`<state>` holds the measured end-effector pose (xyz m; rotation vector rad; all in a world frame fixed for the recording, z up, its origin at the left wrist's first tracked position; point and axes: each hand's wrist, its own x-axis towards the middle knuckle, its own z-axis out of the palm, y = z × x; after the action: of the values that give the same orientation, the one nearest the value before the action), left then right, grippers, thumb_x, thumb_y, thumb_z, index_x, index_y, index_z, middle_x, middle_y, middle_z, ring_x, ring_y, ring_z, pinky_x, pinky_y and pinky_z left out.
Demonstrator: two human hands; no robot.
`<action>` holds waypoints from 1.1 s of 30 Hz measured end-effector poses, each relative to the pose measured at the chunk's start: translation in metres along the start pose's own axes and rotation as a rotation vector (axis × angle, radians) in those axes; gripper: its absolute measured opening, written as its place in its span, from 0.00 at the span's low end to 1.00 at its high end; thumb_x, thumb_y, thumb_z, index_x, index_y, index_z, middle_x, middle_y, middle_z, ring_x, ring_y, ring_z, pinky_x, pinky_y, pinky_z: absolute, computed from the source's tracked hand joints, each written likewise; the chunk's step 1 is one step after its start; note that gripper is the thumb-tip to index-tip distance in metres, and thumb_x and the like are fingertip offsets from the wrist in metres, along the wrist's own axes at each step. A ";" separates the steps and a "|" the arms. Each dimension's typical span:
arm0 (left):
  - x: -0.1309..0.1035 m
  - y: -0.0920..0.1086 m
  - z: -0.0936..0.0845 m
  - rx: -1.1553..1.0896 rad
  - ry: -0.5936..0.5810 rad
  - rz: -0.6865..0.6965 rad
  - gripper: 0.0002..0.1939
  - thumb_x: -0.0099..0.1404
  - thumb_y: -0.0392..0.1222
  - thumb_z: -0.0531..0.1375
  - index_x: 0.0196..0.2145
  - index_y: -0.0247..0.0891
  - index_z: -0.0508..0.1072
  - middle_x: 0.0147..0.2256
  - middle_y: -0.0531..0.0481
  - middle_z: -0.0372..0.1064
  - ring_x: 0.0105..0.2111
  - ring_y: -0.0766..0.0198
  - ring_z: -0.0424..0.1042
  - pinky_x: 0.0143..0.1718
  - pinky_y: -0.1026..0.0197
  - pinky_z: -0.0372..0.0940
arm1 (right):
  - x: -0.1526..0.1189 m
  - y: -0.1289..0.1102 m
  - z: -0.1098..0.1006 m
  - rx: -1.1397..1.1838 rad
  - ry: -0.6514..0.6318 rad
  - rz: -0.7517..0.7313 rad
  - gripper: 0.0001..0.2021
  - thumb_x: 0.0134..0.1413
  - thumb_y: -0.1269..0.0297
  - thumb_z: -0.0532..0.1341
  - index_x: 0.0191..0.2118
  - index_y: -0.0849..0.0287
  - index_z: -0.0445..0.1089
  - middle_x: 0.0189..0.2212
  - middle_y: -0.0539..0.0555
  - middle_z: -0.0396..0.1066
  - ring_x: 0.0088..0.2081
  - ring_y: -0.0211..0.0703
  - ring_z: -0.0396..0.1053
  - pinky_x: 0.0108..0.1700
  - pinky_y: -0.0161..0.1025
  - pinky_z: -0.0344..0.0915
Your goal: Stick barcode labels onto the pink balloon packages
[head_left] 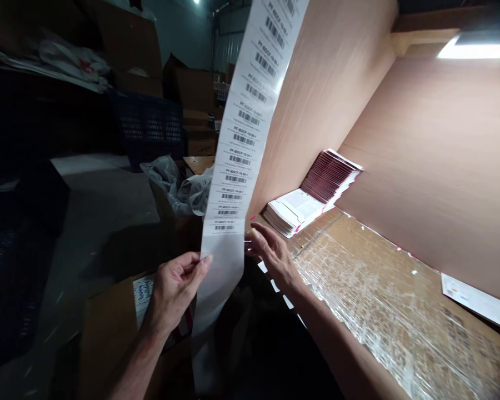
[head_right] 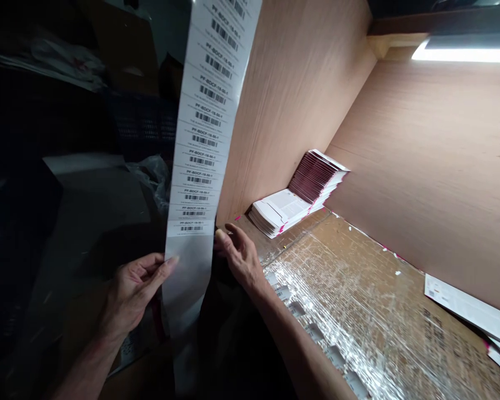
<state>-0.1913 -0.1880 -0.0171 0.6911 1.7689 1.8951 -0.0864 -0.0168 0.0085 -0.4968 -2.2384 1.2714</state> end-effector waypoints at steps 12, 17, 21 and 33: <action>0.007 0.037 0.032 -0.124 -0.147 0.085 0.15 0.56 0.46 0.67 0.39 0.35 0.78 0.32 0.49 0.78 0.31 0.64 0.74 0.30 0.69 0.66 | -0.023 -0.029 -0.008 -0.648 0.448 -0.634 0.19 0.59 0.63 0.62 0.56 0.53 0.64 0.50 0.59 0.69 0.51 0.50 0.67 0.50 0.48 0.65; -0.002 0.042 0.036 -0.082 -0.187 0.112 0.13 0.56 0.45 0.68 0.37 0.35 0.80 0.26 0.53 0.75 0.26 0.67 0.70 0.26 0.71 0.62 | -0.011 -0.054 -0.022 -0.850 0.084 -0.797 0.07 0.64 0.69 0.56 0.39 0.54 0.72 0.32 0.51 0.72 0.34 0.38 0.68 0.39 0.36 0.60; -0.003 0.044 0.035 -0.035 -0.175 0.129 0.15 0.58 0.49 0.65 0.36 0.34 0.80 0.25 0.52 0.74 0.25 0.67 0.69 0.24 0.71 0.61 | -0.005 -0.057 -0.020 -0.874 0.042 -0.853 0.11 0.63 0.72 0.55 0.30 0.57 0.71 0.27 0.50 0.69 0.29 0.36 0.65 0.34 0.35 0.58; 0.019 0.023 0.045 0.452 0.162 0.244 0.10 0.60 0.43 0.57 0.27 0.34 0.73 0.20 0.53 0.65 0.23 0.66 0.64 0.24 0.67 0.56 | -0.038 -0.060 0.004 -0.419 0.628 -0.646 0.05 0.57 0.71 0.60 0.36 0.57 0.72 0.31 0.51 0.73 0.29 0.36 0.70 0.34 0.34 0.66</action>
<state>-0.1773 -0.1427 0.0095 0.9712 2.3460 1.7504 -0.0620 -0.0694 0.0494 -0.2289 -1.8653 0.2607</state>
